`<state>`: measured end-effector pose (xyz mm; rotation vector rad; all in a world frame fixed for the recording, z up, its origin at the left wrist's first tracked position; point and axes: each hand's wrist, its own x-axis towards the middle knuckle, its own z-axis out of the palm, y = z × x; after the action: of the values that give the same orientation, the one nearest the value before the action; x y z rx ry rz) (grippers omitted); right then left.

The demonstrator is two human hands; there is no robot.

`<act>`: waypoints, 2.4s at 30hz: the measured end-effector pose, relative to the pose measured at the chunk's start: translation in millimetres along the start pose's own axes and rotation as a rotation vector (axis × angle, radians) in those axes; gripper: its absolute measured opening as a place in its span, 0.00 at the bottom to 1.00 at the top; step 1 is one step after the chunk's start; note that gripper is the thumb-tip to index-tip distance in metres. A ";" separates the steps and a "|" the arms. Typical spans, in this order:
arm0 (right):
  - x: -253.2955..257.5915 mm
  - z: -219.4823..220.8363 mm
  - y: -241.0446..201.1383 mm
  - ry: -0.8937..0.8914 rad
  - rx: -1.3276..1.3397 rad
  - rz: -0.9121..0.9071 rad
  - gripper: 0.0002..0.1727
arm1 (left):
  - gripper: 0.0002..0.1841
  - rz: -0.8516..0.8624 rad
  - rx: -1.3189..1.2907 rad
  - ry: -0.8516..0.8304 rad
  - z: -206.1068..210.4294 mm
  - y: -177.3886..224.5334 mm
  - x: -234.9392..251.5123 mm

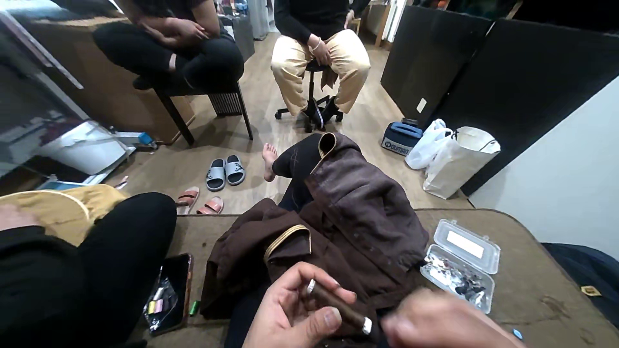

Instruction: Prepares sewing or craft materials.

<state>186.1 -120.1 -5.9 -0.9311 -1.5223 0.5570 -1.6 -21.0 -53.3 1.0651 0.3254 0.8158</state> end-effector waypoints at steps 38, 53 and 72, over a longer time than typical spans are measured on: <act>-19.5 2.5 59.5 0.082 -0.423 -0.018 0.18 | 0.11 0.012 -0.121 0.096 -8.7 -19.4 -3.3; -18.9 15.4 57.4 0.049 -0.354 -0.114 0.10 | 0.10 0.181 0.183 0.112 1.2 -23.7 -5.5; -11.5 -9.4 52.5 0.236 0.226 0.047 0.07 | 0.09 0.149 0.163 0.044 -0.9 -20.8 -5.9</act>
<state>207.4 -101.3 -52.4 -0.8271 -1.2020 0.6164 2.9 -29.6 -72.7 1.2355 0.3579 0.9591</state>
